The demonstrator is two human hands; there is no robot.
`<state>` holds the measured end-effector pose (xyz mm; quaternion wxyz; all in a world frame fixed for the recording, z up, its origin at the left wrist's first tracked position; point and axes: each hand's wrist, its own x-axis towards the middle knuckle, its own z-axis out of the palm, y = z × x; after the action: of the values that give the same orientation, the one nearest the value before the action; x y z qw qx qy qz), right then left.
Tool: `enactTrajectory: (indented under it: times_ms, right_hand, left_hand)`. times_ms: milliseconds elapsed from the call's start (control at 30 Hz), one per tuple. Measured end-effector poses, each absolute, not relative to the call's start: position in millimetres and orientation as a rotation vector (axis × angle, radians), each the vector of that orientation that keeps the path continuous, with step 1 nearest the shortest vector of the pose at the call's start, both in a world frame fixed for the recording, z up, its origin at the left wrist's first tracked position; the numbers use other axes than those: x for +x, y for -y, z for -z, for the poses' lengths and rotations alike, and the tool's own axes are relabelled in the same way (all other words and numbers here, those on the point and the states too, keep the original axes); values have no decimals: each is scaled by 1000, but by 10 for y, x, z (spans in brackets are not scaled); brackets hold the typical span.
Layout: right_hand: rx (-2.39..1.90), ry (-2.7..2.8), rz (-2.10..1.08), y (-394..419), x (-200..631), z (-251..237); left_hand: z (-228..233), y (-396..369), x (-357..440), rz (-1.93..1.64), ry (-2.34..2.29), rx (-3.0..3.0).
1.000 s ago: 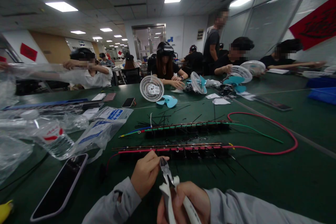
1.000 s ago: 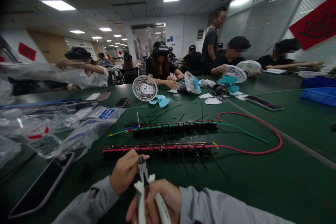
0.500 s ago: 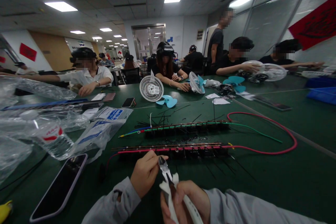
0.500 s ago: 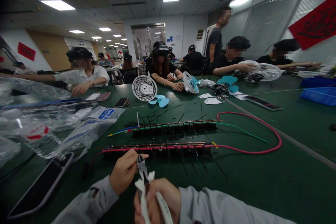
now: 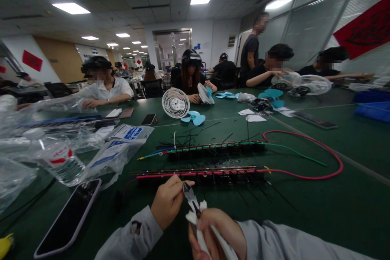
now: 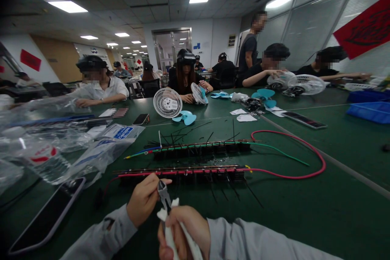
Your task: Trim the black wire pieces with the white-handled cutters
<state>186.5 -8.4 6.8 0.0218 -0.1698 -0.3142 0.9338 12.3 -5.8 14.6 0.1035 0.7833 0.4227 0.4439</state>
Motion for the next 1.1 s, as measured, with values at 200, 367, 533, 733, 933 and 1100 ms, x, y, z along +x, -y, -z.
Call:
enactTrajectory:
  times_ms: [200, 367, 533, 733, 933, 1100]
  right_hand:
    - [-601, 959, -2864, 103, 1858, -57]
    - [-565, 958, -2858, 101, 1854, -22]
    - [-469, 982, -2828, 92, 1823, 55]
    - [-325, 957, -2785, 121, 1803, 14]
    - [-319, 973, -2862, 107, 1835, 3]
    - [-316, 949, -2927, 87, 1852, -17]
  left_hand:
    - [-129, 49, 124, -1326, -1245, 2329]
    - [-125, 53, 120, -1305, -1266, 2330]
    - [-120, 49, 116, -1315, -1260, 2314]
    - [-131, 52, 113, -1308, -1259, 2287]
    - [-132, 57, 116, -1320, -1249, 2296]
    - [-100, 44, 116, -1328, -1263, 2302]
